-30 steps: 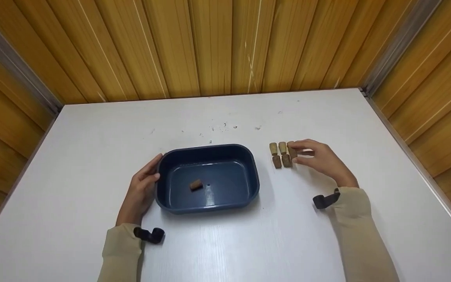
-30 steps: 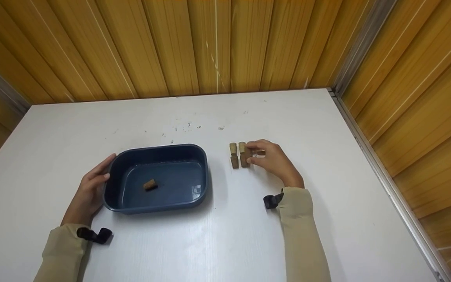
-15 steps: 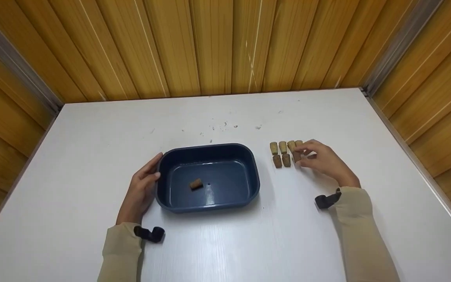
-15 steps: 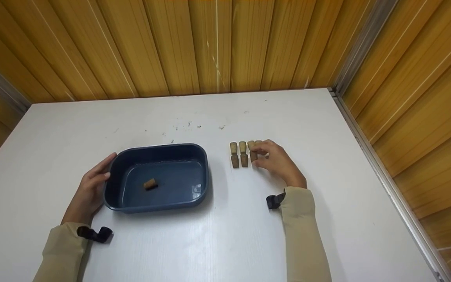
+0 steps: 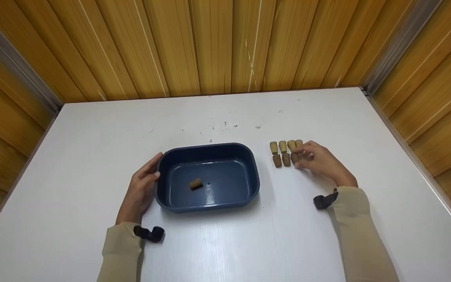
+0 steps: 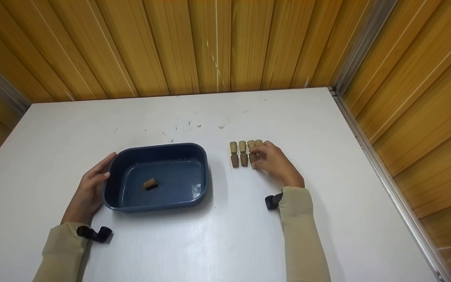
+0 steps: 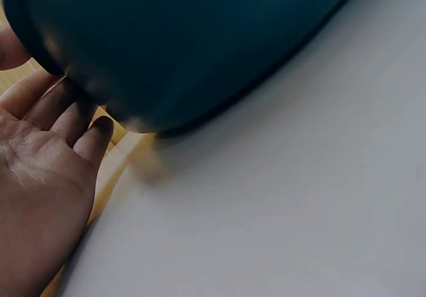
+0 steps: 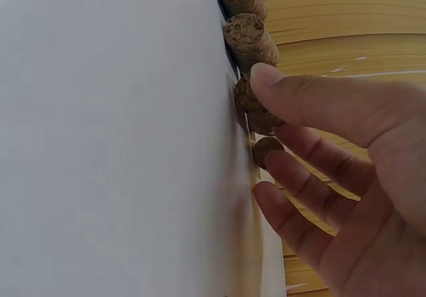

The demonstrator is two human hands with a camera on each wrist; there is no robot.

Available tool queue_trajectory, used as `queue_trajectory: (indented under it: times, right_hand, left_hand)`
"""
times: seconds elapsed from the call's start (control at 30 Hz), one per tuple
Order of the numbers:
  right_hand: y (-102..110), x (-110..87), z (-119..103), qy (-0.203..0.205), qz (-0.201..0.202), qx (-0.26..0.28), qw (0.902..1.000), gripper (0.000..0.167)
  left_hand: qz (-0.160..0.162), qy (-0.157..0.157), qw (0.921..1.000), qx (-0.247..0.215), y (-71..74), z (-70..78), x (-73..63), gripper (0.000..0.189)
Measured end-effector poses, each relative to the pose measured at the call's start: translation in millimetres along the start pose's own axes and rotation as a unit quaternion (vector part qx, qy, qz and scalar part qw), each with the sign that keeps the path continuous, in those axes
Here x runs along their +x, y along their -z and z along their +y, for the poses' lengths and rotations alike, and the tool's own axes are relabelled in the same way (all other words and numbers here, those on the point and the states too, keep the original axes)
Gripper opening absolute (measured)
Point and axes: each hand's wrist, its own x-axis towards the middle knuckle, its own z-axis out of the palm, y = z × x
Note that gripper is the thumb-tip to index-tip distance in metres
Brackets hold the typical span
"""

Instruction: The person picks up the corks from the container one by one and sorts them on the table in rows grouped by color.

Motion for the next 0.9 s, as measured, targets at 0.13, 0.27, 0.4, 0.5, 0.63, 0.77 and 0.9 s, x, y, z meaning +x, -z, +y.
queue_trajectory:
  times: [0.13,0.27,0.4,0.5,0.63,0.77,0.9]
  right_hand:
    - [-0.1,-0.4,-0.2,-0.006,-0.004,-0.008,0.9999,0.046]
    - [0.4,-0.8,0.7,-0.006,-0.008,-0.014,0.9998,0.047]
    - [0.7,-1.2,1.2,-0.009,-0.007,-0.013,0.9999,0.049]
    - [1.0,-1.4,0.6,-0.013,-0.007,-0.008,0.9999,0.050]
    - [1.3,-1.4,-0.9,-0.014,-0.009,-0.006,0.9998,0.051]
    - [1.4,-1.1,-1.2,-0.011,-0.006,-0.009,0.9999,0.050]
    - [1.7,-1.6,-1.3,0.001,0.000,-0.002,1.0000,0.047]
  left_hand:
    - [-0.002,-0.003,1.0000,-0.002,0.3,-0.2,0.4,0.058]
    - [-0.004,-0.002,1.0000,0.001,0.0,0.7,0.2,0.058]
    - [-0.006,0.000,1.0000,0.003,0.2,0.8,0.3,0.058]
    - [-0.006,-0.003,1.0000,0.007,0.6,0.2,0.8,0.058]
    - [-0.004,-0.006,0.9999,0.009,0.8,0.1,0.7,0.057]
    - [-0.003,-0.003,1.0000,0.005,0.8,0.6,-0.1,0.057]
    - [-0.001,-0.001,1.0000,0.002,0.5,-0.2,-0.3,0.057]
